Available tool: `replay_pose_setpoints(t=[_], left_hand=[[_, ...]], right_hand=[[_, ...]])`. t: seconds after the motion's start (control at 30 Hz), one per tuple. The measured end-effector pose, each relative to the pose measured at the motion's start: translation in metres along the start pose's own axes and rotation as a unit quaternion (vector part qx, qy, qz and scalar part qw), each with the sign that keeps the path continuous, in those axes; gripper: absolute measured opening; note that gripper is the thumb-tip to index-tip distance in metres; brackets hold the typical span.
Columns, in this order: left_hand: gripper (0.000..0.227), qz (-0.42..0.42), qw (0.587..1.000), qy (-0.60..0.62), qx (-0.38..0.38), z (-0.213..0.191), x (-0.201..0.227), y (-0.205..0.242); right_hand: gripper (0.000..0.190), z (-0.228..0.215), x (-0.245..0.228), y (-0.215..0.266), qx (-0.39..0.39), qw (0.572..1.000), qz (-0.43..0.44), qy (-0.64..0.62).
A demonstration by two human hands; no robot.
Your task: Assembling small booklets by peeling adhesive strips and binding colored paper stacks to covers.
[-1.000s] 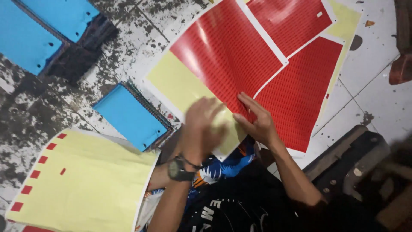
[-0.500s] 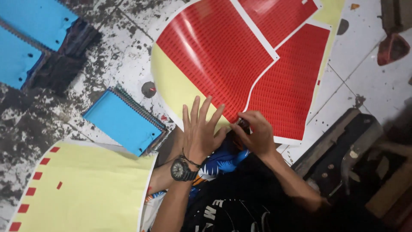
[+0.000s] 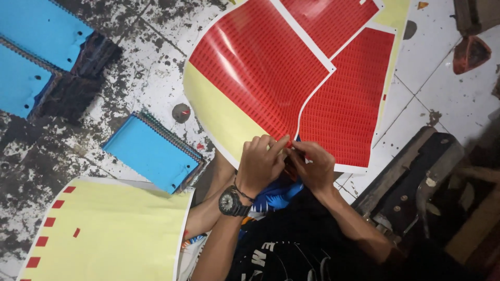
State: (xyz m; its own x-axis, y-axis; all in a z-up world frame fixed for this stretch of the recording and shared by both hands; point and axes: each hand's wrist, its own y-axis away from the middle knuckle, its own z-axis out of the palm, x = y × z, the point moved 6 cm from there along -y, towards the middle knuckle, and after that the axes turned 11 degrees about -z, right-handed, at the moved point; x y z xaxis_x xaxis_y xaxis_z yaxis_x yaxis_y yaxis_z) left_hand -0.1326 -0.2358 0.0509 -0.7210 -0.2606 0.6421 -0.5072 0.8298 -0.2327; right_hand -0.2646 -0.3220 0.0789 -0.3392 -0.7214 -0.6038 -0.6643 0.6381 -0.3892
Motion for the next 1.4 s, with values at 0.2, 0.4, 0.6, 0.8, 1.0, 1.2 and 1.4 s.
replay_pose_setpoints(t=[0.2,0.4,0.6,0.8,1.0,1.2,1.4], left_hand=[[0.051,-0.153,0.975,0.157,-0.028,-0.013,0.002,-0.008],[0.032,-0.205,0.938,0.278,0.010,-0.026,0.008,-0.020],[0.014,-0.231,0.920,0.314,0.049,-0.024,-0.003,-0.014],[0.035,-0.106,0.979,0.148,0.092,-0.019,0.009,-0.003],[0.048,-0.121,0.979,0.143,0.081,-0.024,0.012,-0.001],[0.065,-0.255,0.927,0.273,-0.044,-0.027,0.008,-0.006],[0.055,-0.257,0.877,0.406,0.018,-0.032,0.001,-0.016]], right_hand=[[0.016,-0.005,-0.008,-0.013,-0.006,1.000,0.011,-0.010],[0.030,-0.001,0.022,-0.004,-0.046,0.941,0.180,-0.282],[0.037,-0.008,-0.005,-0.027,-0.042,0.994,0.061,-0.077],[0.026,0.005,-0.003,-0.022,-0.057,0.998,0.032,0.000],[0.019,0.004,-0.003,-0.011,-0.011,0.999,0.012,0.048],[0.017,-0.007,-0.036,-0.028,0.004,1.000,-0.023,0.014],[0.033,0.002,0.006,-0.012,-0.079,0.954,0.174,-0.231]])
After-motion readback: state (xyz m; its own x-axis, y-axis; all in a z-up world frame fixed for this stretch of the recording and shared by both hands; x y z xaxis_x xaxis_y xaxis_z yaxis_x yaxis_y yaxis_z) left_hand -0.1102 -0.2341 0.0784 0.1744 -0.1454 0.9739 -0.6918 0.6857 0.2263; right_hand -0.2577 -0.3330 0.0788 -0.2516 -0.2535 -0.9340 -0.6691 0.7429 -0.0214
